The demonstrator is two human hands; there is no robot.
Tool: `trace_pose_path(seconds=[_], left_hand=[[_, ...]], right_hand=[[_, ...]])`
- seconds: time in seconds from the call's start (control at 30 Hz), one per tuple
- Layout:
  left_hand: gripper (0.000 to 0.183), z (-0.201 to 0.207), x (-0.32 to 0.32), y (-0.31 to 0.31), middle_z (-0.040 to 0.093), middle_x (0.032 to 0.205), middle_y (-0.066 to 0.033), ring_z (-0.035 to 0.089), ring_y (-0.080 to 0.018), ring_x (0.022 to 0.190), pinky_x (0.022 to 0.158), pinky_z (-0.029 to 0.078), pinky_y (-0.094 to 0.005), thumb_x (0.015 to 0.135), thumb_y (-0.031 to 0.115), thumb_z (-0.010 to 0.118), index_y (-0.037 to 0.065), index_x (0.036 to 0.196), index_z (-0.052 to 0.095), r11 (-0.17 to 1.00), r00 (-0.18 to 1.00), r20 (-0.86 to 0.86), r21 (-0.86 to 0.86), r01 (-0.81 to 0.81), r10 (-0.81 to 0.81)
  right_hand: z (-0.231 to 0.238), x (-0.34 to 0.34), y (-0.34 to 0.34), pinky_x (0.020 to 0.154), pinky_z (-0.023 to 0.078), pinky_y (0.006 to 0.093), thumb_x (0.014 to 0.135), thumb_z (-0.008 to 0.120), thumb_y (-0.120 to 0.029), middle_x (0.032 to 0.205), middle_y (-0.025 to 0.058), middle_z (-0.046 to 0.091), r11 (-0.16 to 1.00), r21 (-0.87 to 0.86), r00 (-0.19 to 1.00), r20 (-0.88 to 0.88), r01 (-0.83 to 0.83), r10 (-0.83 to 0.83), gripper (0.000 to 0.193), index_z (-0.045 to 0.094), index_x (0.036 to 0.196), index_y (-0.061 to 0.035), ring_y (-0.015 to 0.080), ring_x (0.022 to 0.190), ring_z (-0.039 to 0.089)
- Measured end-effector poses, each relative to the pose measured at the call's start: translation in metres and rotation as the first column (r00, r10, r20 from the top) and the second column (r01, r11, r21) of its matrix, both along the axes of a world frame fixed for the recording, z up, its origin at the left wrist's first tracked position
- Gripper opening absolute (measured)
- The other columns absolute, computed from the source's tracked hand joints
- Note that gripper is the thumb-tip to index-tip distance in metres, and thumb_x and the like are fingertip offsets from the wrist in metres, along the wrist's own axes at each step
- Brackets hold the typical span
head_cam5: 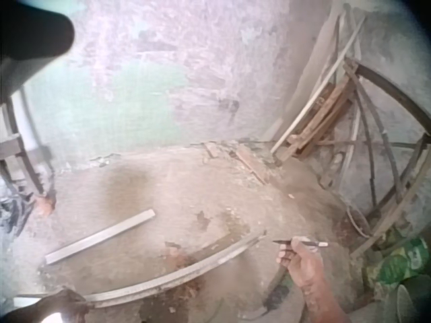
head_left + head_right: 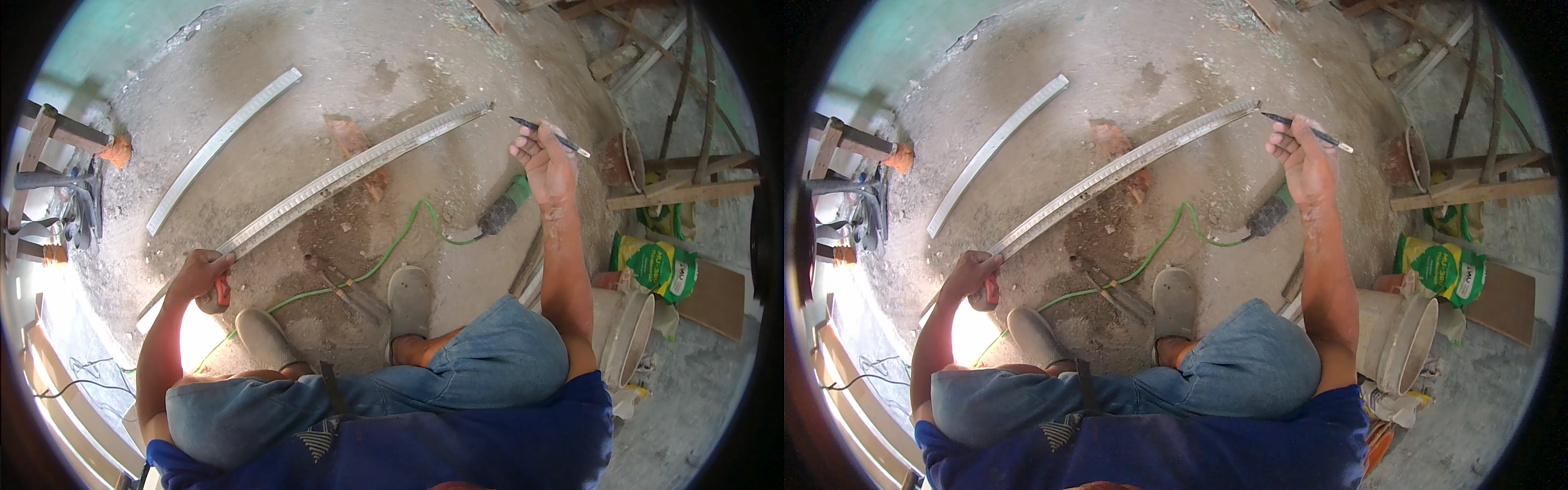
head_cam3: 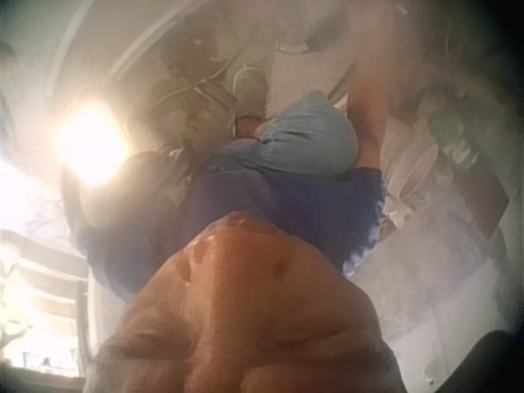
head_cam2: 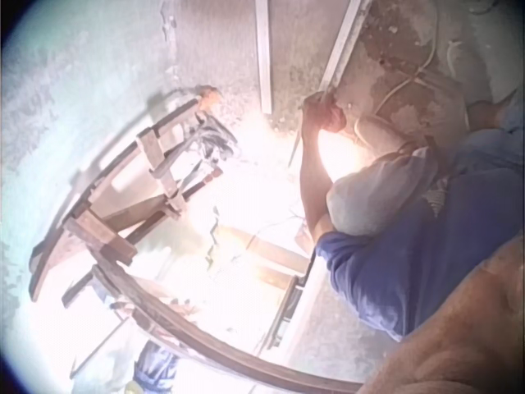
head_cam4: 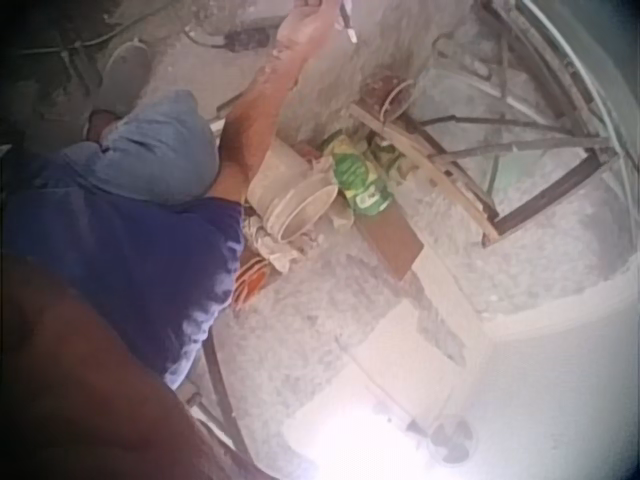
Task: The person uses an angle grinder to cut a long metal profile, then measures and marks it with a tape measure and marker. The person handles the metal profile and tools on a concrete floor in a construction area.
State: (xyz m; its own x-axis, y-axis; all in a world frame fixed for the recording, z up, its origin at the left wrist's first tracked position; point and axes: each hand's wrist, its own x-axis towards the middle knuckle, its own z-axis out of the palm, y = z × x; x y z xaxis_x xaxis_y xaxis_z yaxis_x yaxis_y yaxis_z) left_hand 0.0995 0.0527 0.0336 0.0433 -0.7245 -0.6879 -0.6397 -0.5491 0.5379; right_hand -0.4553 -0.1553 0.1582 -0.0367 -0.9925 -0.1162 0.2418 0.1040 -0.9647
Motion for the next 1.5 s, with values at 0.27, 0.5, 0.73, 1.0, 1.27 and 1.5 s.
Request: trace_pose_path(seconds=[0.27,0.5,0.73,1.0,1.27,1.5], left_hand=[[0.046,-0.009,0.01,0.008,0.063,0.061,-0.0056,0.059,-0.0133,0.058,0.058,0.048,-0.0338,0.094,0.041,0.066,0.001,0.071,0.069,1.0,0.999,-0.038,-0.002,-0.026,0.026],[0.047,-0.016,0.012,0.006,0.064,0.06,-0.0071,0.061,-0.0152,0.057,0.057,0.049,-0.0342,0.091,0.043,0.067,0.0,0.07,0.069,0.998,0.996,-0.055,0.014,-0.067,0.068],[0.05,-0.016,0.008,0.005,0.065,0.059,-0.0084,0.063,-0.0163,0.057,0.057,0.05,-0.0344,0.09,0.045,0.067,0.001,0.068,0.069,0.999,0.999,-0.033,-0.025,-0.034,0.033],[0.049,-0.018,0.005,0.002,0.066,0.063,-0.0087,0.063,-0.0161,0.06,0.061,0.052,-0.0352,0.092,0.045,0.068,0.0,0.074,0.071,1.0,1.0,-0.016,0.009,-0.015,0.015],[0.048,-0.022,0.004,0.003,0.067,0.064,-0.0098,0.064,-0.0174,0.061,0.06,0.052,-0.0368,0.092,0.045,0.069,0.0,0.075,0.072,0.999,0.999,0.01,0.029,-0.038,0.038],[0.047,-0.013,0.001,0.001,0.067,0.063,-0.0097,0.065,-0.0172,0.061,0.061,0.052,-0.0367,0.092,0.044,0.069,0.0,0.076,0.072,0.997,0.998,0.036,0.058,-0.054,0.052]], right_hand=[[-0.01,0.002,-0.003,0.078,0.058,0.0401,0.101,0.059,-0.017,0.1,0.012,0.072,0.997,-0.002,0.997,0.005,-0.081,0.081,0.018,0.065,0.11,-0.0021,0.0221,0.087,0.069],[-0.013,0.004,0.002,0.078,0.058,0.0393,0.101,0.061,-0.019,0.1,0.0116,0.072,0.996,0.01,0.995,-0.019,-0.093,0.093,0.018,0.065,0.109,-0.004,0.0208,0.085,0.069],[-0.012,0.012,0.004,0.078,0.057,0.0388,0.1,0.062,-0.019,0.099,0.0111,0.071,0.996,0.048,0.997,-0.018,-0.08,0.081,0.017,0.066,0.107,-0.005,0.0201,0.085,0.067],[-0.02,0.01,0.004,0.078,0.057,0.0382,0.1,0.062,-0.02,0.099,0.0101,0.071,0.993,0.082,0.995,-0.045,-0.083,0.087,0.016,0.065,0.108,-0.0061,0.0189,0.085,0.067],[-0.018,0.019,0.005,0.078,0.057,0.0375,0.1,0.062,-0.02,0.099,0.0101,0.071,0.991,0.087,0.994,-0.042,-0.098,0.101,0.016,0.065,0.108,-0.0064,0.0186,0.085,0.068],[-0.023,0.014,0.004,0.081,0.056,0.0382,0.101,0.061,-0.02,0.103,0.0087,0.072,0.989,0.103,0.992,-0.053,-0.107,0.113,0.018,0.065,0.111,-0.0062,0.0176,0.088,0.067]])
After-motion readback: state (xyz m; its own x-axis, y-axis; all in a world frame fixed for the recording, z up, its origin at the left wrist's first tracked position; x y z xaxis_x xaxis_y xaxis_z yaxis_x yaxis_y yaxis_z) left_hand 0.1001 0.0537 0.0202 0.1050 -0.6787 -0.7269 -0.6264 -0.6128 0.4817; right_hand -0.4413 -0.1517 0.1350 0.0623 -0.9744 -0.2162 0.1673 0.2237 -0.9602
